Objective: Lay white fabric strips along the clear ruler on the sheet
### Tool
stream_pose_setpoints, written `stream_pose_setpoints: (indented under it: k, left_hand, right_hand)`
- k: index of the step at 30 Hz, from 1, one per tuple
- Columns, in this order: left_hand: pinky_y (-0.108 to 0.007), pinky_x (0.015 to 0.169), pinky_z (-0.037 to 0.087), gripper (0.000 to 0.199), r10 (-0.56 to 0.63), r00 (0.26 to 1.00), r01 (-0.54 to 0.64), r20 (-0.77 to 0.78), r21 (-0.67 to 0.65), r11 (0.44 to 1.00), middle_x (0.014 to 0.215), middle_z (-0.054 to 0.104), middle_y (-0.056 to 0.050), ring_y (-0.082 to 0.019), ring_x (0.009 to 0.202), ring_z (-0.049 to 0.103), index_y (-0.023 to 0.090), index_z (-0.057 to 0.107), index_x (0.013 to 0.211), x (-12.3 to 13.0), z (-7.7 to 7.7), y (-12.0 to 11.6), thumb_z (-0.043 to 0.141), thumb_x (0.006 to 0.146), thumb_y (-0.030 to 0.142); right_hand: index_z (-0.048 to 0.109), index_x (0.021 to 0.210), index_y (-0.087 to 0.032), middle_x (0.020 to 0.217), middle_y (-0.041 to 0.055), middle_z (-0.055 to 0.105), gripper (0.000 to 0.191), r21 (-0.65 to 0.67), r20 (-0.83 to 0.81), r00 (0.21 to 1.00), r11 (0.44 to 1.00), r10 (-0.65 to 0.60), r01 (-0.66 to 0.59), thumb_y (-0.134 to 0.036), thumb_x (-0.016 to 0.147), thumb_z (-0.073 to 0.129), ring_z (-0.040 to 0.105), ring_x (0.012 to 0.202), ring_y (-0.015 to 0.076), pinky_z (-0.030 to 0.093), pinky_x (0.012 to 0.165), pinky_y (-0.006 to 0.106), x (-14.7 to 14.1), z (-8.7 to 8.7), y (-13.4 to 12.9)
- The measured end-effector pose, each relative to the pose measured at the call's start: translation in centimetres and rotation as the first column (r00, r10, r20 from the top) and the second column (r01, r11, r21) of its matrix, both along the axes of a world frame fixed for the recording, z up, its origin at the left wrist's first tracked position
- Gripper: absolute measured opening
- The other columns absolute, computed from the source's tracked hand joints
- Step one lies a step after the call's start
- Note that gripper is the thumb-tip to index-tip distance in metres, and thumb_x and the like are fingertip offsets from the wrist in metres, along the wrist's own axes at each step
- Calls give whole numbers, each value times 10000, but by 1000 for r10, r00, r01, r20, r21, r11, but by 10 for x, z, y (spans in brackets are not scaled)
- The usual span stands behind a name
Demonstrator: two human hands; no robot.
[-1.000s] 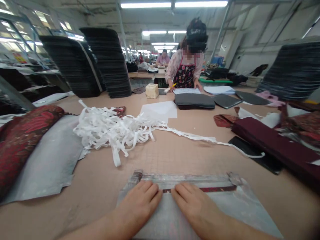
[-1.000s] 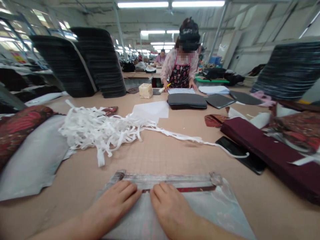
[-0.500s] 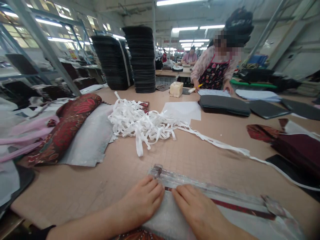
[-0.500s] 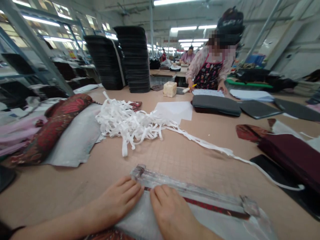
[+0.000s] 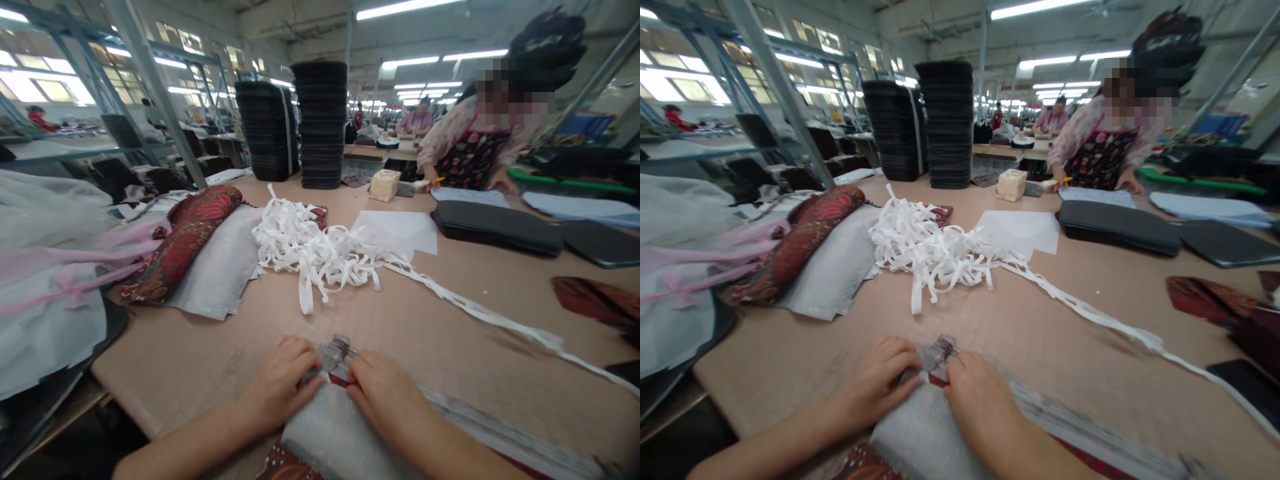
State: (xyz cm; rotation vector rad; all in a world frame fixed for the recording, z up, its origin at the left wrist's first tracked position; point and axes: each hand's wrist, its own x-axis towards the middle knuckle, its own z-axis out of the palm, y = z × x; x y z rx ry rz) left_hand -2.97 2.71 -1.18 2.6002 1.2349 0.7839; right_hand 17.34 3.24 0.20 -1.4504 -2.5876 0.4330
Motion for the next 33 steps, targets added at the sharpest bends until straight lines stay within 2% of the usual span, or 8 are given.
stream_pose_setpoints:
  k: [5, 10, 16, 18, 21, 24, 29, 33]
  left_hand:
    - [-327, 719, 375, 98, 61, 994, -54, 88, -83, 995, 838, 559, -36, -190, 808, 502, 177, 570, 855, -5, -3, 0, 592, 794, 251]
    - [-320, 714, 341, 111, -32, 996, 22, 85, 117, 993, 789, 578, -25, -162, 757, 497, 190, 593, 802, -3, 6, -3, 497, 855, 169]
    - [-330, 822, 341, 193, -334, 942, 318, 22, 252, 914, 875, 648, -28, -144, 800, 536, 160, 536, 856, -3, 17, -16, 359, 891, 93]
    - [-323, 814, 353, 201, -337, 939, 311, 74, 237, 920, 845, 647, -21, -138, 782, 544, 167, 520, 844, -3, 14, -17, 338, 903, 104]
    - [-292, 698, 387, 115, -68, 978, 48, 199, 103, 994, 719, 584, -3, -140, 682, 514, 179, 499, 827, 0, 2, -12, 407, 893, 163]
    - [-299, 671, 402, 43, 122, 973, -124, 198, -2, 992, 774, 564, -23, -167, 734, 507, 168, 498, 878, 3, -9, -6, 477, 855, 199]
    - [-321, 709, 365, 131, 30, 998, -38, 54, 156, 987, 816, 564, -31, -167, 772, 484, 173, 556, 826, 5, -7, -5, 435, 866, 141]
    - [-315, 671, 338, 170, -8, 996, 30, -93, 243, 969, 741, 561, -14, -154, 705, 460, 177, 595, 816, 5, -6, -5, 440, 884, 155]
  right_hand:
    - [548, 702, -163, 752, 36, 578, 105, -80, -84, 996, 997, -24, 18, -74, 737, 504, 525, 711, 171, 365, 629, 264, -1, 8, 0]
    - [506, 722, -188, 702, -13, 567, 126, -302, -324, 945, 951, -38, -65, -78, 746, 450, 523, 656, 132, 355, 586, 229, 2, 17, -2]
    - [491, 794, -197, 752, -17, 589, 255, -441, -549, 821, 888, -155, -128, -4, 720, 342, 555, 719, 124, 404, 649, 234, 5, 6, 4]
    - [488, 818, -197, 776, -14, 588, 293, -422, -585, 798, 895, -143, -148, 20, 706, 325, 557, 743, 122, 413, 667, 235, 4, 2, 4]
    - [474, 842, -198, 775, -19, 574, 295, -330, -599, 797, 930, -74, -162, 31, 729, 326, 548, 730, 118, 415, 666, 231, 1, 1, 5]
    - [475, 834, -192, 754, -23, 554, 267, -215, -545, 838, 962, 24, -167, 30, 758, 346, 523, 691, 118, 404, 636, 226, -3, 0, 9]
    - [545, 805, -170, 792, 1, 560, 234, 1, -383, 892, 966, 240, -259, 25, 789, 416, 502, 768, 143, 396, 698, 251, -6, -6, 20]
    - [566, 805, -160, 805, 9, 564, 213, 49, -302, 912, 960, 277, -276, 22, 792, 456, 511, 783, 147, 401, 707, 250, -10, -8, 27]
